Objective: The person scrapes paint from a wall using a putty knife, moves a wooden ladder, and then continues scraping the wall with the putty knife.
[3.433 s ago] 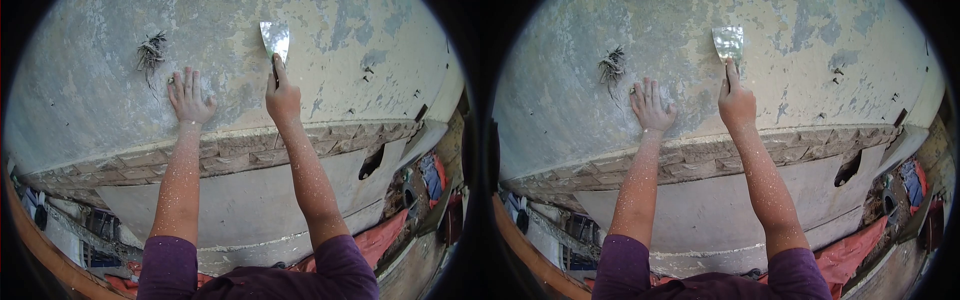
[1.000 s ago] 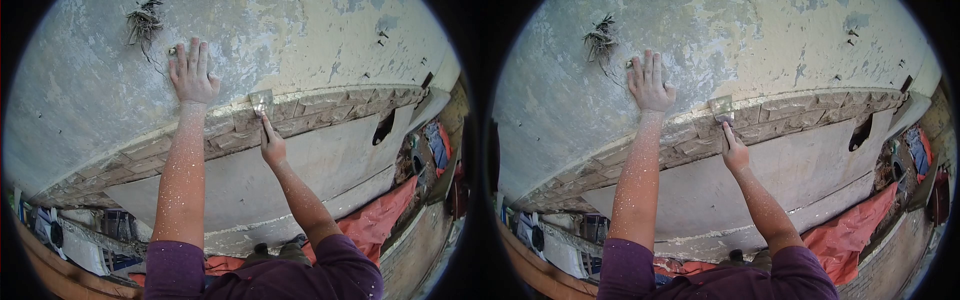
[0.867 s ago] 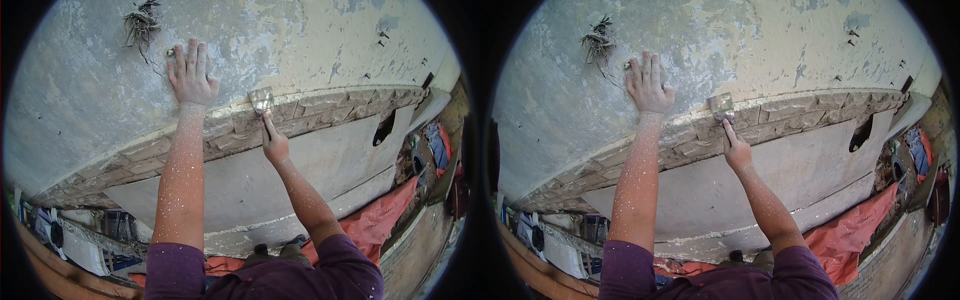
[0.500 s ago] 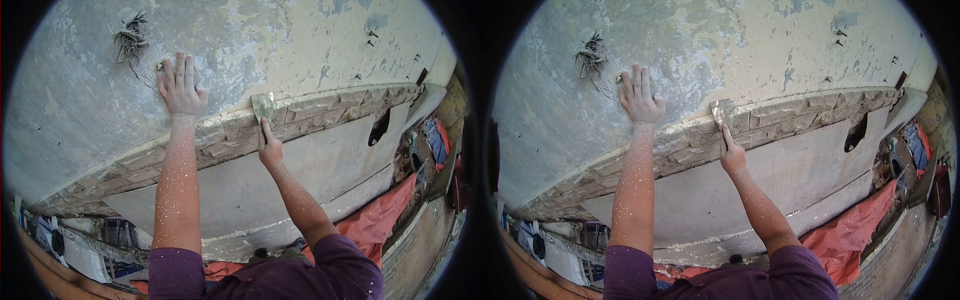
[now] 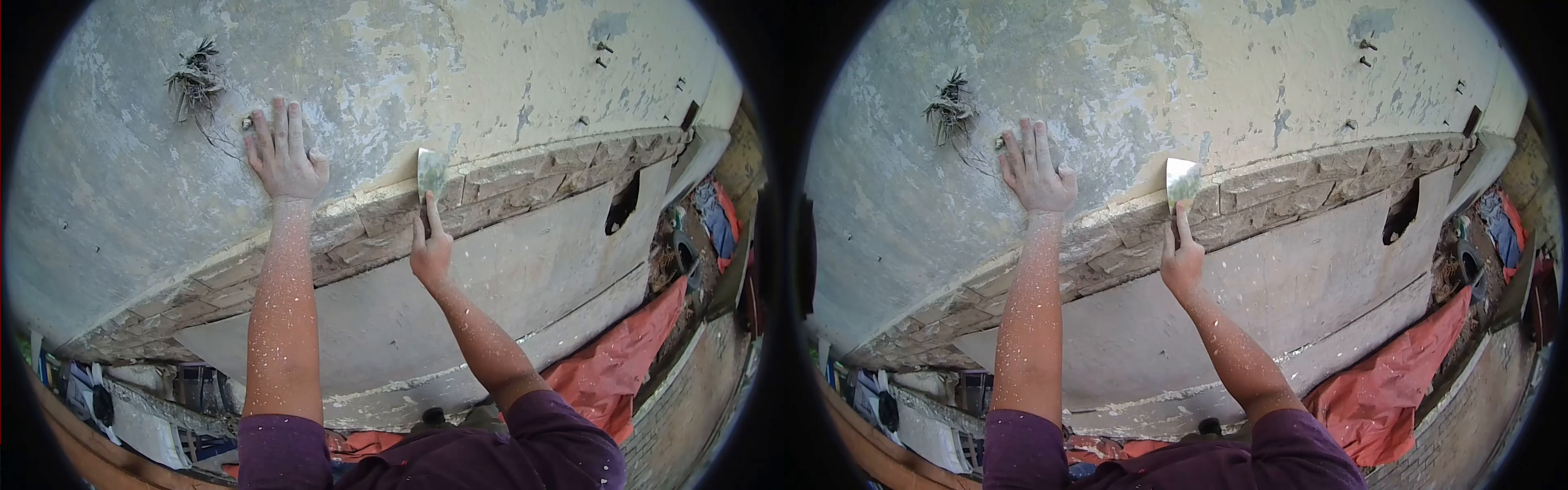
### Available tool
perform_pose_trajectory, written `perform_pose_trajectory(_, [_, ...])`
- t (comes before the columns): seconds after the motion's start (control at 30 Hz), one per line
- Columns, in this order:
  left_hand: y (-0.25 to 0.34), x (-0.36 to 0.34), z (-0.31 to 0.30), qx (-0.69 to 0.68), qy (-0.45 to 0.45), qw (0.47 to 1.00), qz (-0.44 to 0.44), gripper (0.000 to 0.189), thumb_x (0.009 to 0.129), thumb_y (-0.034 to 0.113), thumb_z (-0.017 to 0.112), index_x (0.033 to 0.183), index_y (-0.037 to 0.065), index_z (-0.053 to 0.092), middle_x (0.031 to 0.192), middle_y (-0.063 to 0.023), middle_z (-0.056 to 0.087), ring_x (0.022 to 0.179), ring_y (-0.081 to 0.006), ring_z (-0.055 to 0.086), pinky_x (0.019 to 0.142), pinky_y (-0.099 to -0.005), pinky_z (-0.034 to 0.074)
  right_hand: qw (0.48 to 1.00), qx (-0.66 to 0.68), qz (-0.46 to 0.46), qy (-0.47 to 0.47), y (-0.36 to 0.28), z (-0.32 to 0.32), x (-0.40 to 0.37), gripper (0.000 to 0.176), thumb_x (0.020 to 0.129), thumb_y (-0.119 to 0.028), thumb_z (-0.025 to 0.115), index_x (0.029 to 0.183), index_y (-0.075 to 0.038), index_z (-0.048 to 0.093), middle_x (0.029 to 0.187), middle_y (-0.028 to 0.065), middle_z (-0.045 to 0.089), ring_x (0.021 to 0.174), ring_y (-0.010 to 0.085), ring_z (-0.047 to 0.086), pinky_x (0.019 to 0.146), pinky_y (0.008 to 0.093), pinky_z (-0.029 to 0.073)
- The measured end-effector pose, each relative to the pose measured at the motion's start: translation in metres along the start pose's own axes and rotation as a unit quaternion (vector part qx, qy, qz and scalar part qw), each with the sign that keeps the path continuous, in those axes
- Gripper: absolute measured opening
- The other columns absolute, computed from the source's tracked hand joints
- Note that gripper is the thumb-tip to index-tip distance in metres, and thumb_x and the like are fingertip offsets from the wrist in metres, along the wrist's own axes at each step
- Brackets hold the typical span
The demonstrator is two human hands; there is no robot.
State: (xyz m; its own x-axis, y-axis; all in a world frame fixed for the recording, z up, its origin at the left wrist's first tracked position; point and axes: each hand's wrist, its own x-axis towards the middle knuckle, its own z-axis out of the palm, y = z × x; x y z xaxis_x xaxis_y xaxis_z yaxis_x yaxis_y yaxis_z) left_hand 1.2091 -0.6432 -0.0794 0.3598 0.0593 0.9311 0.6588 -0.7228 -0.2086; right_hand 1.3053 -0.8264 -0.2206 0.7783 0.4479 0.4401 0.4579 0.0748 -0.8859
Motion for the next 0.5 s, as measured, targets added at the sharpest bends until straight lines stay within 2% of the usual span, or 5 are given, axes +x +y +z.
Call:
perform_pose_trajectory(0.2, [-0.002,0.001,-0.001,-0.019,-0.009,1.000,-0.008,0.077,0.070,0.020,0.047,0.145,0.014,0.032,0.156,-0.0019,0.019,0.144,-0.0299,0.012,0.113,-0.0517,0.007,0.995,0.094,0.026,0.015,-0.027,0.032,-0.025,0.052,0.093,-0.005,0.049,0.143,-0.002,0.033,0.133,0.0237,0.050,0.119,0.0264,0.053,0.095,0.0324,0.042])
perform_pose_trajectory(0.37, [0.000,-0.002,-0.003,-0.005,-0.022,1.000,-0.008,0.081,0.066,0.019,0.049,0.145,0.011,0.032,0.154,-0.0061,0.023,0.143,-0.0328,0.013,0.112,-0.0530,0.009,0.985,0.085,0.000,0.149,-0.053,0.043,0.009,0.053,0.095,-0.012,0.045,0.145,-0.009,0.031,0.121,0.0255,0.058,0.106,0.0336,0.061,0.084,0.0342,0.048])
perform_pose_trajectory(0.43, [-0.001,-0.003,0.000,-0.008,-0.009,1.000,-0.007,0.081,0.067,0.020,0.049,0.146,0.014,0.031,0.155,-0.0039,0.021,0.143,-0.0316,0.013,0.112,-0.0524,0.008,0.896,0.318,0.292,0.106,-0.078,0.013,0.036,0.052,0.095,-0.012,0.044,0.145,-0.009,0.030,0.131,0.0258,0.051,0.117,0.0341,0.054,0.094,0.0375,0.042])
perform_pose_trajectory(0.47, [-0.002,-0.003,0.002,-0.017,0.001,1.000,-0.008,0.081,0.068,0.021,0.049,0.147,0.016,0.029,0.156,-0.0017,0.018,0.144,-0.0305,0.013,0.112,-0.0518,0.007,0.901,0.319,0.276,0.099,-0.068,0.025,0.030,0.054,0.095,-0.011,0.043,0.146,-0.009,0.027,0.114,0.0239,0.061,0.099,0.0292,0.062,0.085,0.0357,0.047])
perform_pose_trajectory(0.5, [-0.003,-0.001,0.001,-0.016,0.002,1.000,-0.009,0.081,0.068,0.021,0.049,0.147,0.016,0.029,0.156,-0.0017,0.018,0.144,-0.0305,0.013,0.112,-0.0518,0.007,0.902,0.319,0.275,0.097,-0.050,0.042,0.023,0.054,0.095,-0.011,0.043,0.146,-0.009,0.027,0.114,0.0239,0.061,0.099,0.0292,0.062,0.085,0.0357,0.047])
